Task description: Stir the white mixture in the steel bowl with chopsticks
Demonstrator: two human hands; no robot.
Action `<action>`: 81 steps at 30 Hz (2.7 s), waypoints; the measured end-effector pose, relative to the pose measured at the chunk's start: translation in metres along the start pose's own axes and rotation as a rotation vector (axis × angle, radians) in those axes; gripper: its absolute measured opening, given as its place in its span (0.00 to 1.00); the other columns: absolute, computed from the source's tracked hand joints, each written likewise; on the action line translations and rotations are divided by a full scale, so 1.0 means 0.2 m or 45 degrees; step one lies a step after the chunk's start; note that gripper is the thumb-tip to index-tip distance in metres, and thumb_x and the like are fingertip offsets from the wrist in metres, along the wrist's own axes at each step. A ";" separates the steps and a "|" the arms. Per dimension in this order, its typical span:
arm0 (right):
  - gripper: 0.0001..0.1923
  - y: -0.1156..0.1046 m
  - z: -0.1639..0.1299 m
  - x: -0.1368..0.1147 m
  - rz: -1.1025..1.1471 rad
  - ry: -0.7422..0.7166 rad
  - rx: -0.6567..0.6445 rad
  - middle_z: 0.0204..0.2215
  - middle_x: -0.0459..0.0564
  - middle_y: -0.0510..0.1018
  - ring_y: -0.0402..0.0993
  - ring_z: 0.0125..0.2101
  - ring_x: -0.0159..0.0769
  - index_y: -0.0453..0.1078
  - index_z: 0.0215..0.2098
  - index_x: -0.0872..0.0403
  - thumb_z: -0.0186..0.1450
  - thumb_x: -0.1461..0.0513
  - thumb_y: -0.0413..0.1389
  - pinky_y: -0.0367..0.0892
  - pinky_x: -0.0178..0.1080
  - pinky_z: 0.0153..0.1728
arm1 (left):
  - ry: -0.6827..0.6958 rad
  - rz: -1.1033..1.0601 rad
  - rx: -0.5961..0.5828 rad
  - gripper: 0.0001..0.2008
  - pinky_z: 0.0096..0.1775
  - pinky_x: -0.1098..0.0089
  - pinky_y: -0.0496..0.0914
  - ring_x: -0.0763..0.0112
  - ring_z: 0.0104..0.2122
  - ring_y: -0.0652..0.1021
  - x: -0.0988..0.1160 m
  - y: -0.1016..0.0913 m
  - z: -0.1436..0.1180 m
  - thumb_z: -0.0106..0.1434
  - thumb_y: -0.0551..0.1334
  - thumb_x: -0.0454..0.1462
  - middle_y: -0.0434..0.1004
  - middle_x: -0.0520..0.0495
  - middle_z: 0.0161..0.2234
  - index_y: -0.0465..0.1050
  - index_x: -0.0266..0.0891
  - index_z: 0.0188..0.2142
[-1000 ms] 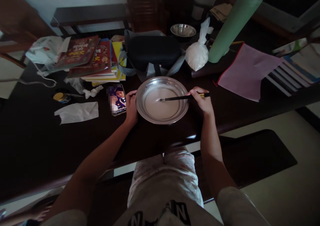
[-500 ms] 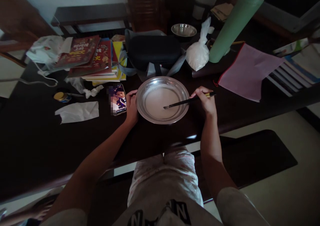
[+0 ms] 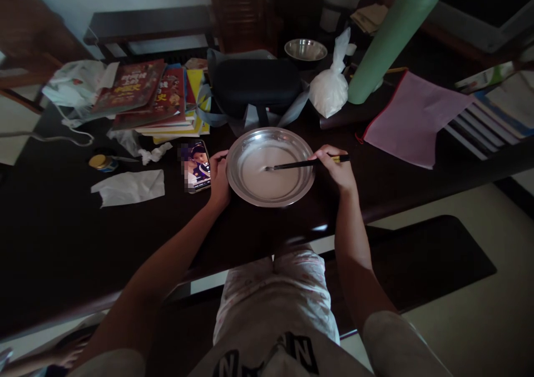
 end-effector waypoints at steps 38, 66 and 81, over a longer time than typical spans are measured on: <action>0.27 -0.02 0.00 0.01 0.040 0.030 0.055 0.23 0.45 0.81 0.80 0.29 0.38 0.77 0.24 0.47 0.64 0.36 0.61 0.75 0.43 0.36 | 0.000 -0.008 -0.007 0.07 0.54 0.62 0.71 0.60 0.49 0.76 -0.01 0.00 0.00 0.67 0.64 0.45 0.78 0.47 0.47 0.76 0.48 0.41; 0.25 -0.07 0.00 0.01 0.069 -0.019 0.163 0.23 0.44 0.81 0.80 0.28 0.36 0.78 0.25 0.48 0.66 0.39 0.62 0.74 0.42 0.36 | -0.004 0.005 -0.014 0.05 0.55 0.64 0.71 0.64 0.49 0.77 0.01 0.00 0.00 0.70 0.61 0.38 0.79 0.48 0.46 0.77 0.46 0.42; 0.26 0.01 0.00 0.00 0.031 -0.023 -0.015 0.25 0.45 0.83 0.81 0.30 0.37 0.78 0.24 0.48 0.65 0.37 0.62 0.74 0.41 0.36 | 0.024 0.018 -0.037 0.06 0.56 0.64 0.72 0.64 0.49 0.77 -0.01 0.00 0.01 0.71 0.61 0.38 0.79 0.48 0.47 0.77 0.46 0.44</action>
Point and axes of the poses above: each hand's wrist, its own z-axis towards the middle knuckle, its own y-axis out of the palm, x = y × z, the point moved 9 cm from there along z, towards the middle knuckle
